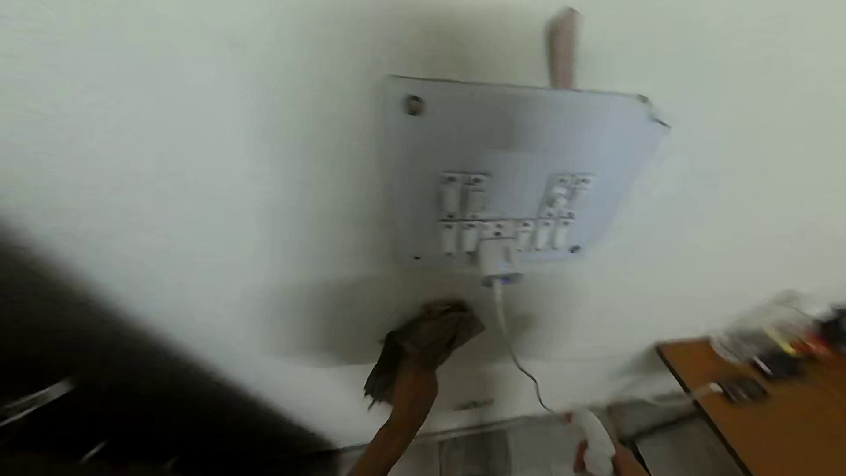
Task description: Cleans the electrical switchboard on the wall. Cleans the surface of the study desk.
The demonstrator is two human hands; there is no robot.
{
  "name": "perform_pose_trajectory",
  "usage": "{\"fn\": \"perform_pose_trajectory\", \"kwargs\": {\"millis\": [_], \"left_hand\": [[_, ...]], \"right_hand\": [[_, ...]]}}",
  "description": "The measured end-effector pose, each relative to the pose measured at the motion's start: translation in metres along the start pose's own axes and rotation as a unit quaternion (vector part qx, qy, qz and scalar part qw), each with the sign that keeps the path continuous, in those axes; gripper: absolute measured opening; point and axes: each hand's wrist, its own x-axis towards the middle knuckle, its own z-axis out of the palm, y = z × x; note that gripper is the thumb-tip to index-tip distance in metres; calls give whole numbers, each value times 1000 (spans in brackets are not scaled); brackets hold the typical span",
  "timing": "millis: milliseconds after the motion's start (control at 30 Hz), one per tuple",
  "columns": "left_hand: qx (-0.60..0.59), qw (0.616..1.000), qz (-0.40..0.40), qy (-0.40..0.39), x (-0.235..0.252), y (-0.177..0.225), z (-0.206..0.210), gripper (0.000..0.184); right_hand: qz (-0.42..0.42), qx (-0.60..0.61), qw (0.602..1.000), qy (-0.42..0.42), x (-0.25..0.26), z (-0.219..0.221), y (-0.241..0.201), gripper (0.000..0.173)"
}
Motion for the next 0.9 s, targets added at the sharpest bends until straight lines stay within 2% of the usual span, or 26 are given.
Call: {"fn": "perform_pose_trajectory", "kwargs": {"millis": [33, 67, 167, 267, 400, 500, 600, 767, 900], "left_hand": [[-10, 995, -28, -97, -15, 2, 5, 46], [-24, 986, -27, -162, -33, 0, 13, 53], [-83, 953, 19, -292, -94, -12, 45, 61], [-137, 910, 48, -388, -141, 1, 68, 65], [-183, 855, 116, -472, -162, 60, 83, 61], [-184, 836, 151, -494, -163, 106, 101, 61], [-184, 832, 138, -504, -167, 156, 119, 63], [-221, 854, 135, -451, -183, 220, 170, 61], [-238, 860, 124, -434, -186, 263, 196, 62]], "right_hand": [[-19, 12, 1000, 5, -6, -2, 14, 54], [-32, 24, 999, 17, -13, -3, 28, 56], [14, 45, 999, 28, -35, -11, 54, 59], [85, 68, 993, 36, -52, -23, 73, 61], [120, 105, 985, 62, -72, -50, 107, 67], [122, 124, 981, 91, -90, -81, 134, 70], [125, 140, 970, 151, -116, -120, 170, 68], [180, 151, 936, 260, -170, -189, 242, 64], [229, 166, 901, 330, -213, -234, 290, 70]]}}
